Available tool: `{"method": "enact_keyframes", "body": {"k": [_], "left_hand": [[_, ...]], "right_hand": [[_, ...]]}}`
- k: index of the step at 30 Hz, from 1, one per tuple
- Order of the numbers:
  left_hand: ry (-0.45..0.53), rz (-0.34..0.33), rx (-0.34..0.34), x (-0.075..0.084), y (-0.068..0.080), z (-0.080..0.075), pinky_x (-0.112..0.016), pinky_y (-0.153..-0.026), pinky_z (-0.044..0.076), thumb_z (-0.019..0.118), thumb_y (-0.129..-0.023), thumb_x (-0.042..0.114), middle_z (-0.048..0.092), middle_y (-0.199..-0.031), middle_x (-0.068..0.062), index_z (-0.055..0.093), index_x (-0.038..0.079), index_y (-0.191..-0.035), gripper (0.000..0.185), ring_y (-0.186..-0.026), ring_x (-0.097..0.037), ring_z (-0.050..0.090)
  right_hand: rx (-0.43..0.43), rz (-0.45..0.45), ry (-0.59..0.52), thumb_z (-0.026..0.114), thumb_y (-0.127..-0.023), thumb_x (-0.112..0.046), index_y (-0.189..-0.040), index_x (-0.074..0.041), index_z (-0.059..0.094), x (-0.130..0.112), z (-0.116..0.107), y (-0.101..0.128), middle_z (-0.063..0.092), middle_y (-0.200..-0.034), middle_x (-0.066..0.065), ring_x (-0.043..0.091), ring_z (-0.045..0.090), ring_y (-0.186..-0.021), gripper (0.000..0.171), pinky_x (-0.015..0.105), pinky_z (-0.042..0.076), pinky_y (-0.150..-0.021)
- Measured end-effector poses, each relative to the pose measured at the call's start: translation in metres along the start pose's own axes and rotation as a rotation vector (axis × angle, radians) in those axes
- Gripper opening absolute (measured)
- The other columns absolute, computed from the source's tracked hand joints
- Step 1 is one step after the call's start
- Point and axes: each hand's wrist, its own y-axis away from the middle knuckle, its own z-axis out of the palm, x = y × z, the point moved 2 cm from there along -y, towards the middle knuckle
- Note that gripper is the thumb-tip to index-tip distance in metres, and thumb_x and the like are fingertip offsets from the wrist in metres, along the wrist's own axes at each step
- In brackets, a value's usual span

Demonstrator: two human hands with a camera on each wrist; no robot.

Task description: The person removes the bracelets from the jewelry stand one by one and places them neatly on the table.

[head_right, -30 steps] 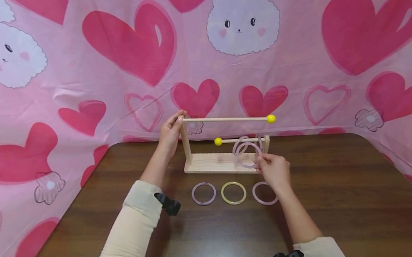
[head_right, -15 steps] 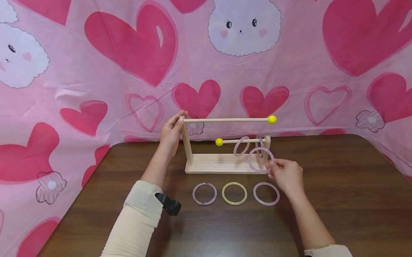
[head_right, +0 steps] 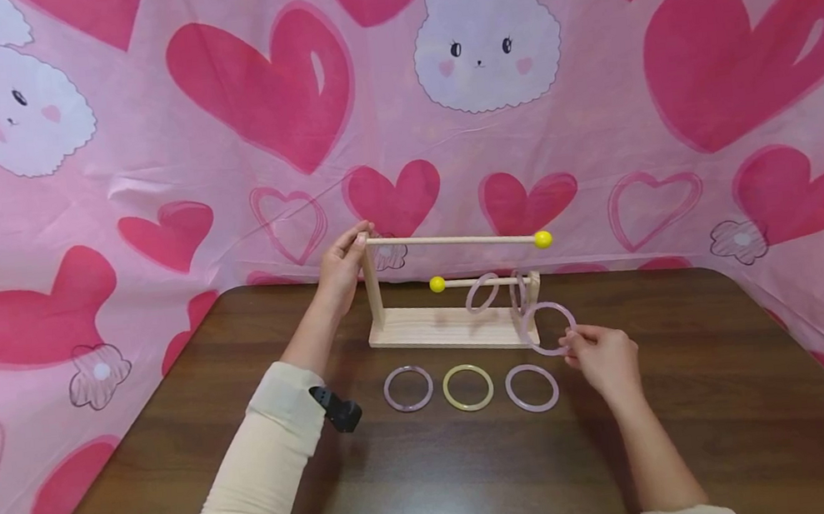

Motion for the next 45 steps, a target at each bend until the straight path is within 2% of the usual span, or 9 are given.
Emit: {"method": "enact_keyframes", "body": {"k": [12,24,38,45], "left_hand": [[0.01,-0.003,-0.001,-0.001,0.001,-0.002,-0.027,-0.099,0.036,0.048,-0.096,0.007,0.05,-0.132,-0.014,0.049,-0.002,-0.13,0.036,-0.122,-0.02,0.045],[-0.002,-0.017,0.002,0.0,0.002,-0.004,-0.03,-0.1,0.035,0.048,-0.096,0.008,0.05,-0.133,-0.013,0.047,-0.002,-0.132,0.037,-0.123,-0.02,0.045],[-0.007,-0.004,-0.003,0.0,0.001,-0.003,-0.028,-0.1,0.036,0.048,-0.096,0.009,0.05,-0.133,-0.013,0.047,-0.002,-0.131,0.037,-0.122,-0.02,0.045],[-0.002,-0.01,-0.004,0.0,-0.001,-0.001,-0.028,-0.099,0.036,0.049,-0.096,0.008,0.051,-0.132,-0.013,0.049,-0.001,-0.131,0.036,-0.122,-0.02,0.046]], "right_hand": [[-0.025,-0.002,0.016,0.047,-0.096,-0.01,-0.114,0.024,0.048,0.008,-0.018,0.004,0.063,-0.094,0.031,0.0,0.064,-0.065,0.039,0.022,0.053,-0.061],[-0.152,0.045,0.049,0.046,-0.095,-0.005,-0.114,0.025,0.048,0.012,-0.025,0.013,0.067,-0.088,0.025,0.011,0.067,-0.067,0.035,0.023,0.054,-0.061],[-0.249,0.09,0.086,0.046,-0.095,-0.004,-0.112,0.028,0.046,0.028,-0.039,0.013,0.067,-0.087,0.025,0.009,0.066,-0.067,0.036,0.026,0.054,-0.062],[-0.289,0.105,0.126,0.046,-0.094,-0.004,-0.111,0.028,0.046,0.03,-0.047,0.012,0.067,-0.086,0.024,0.017,0.068,-0.068,0.036,0.027,0.055,-0.062]]}}
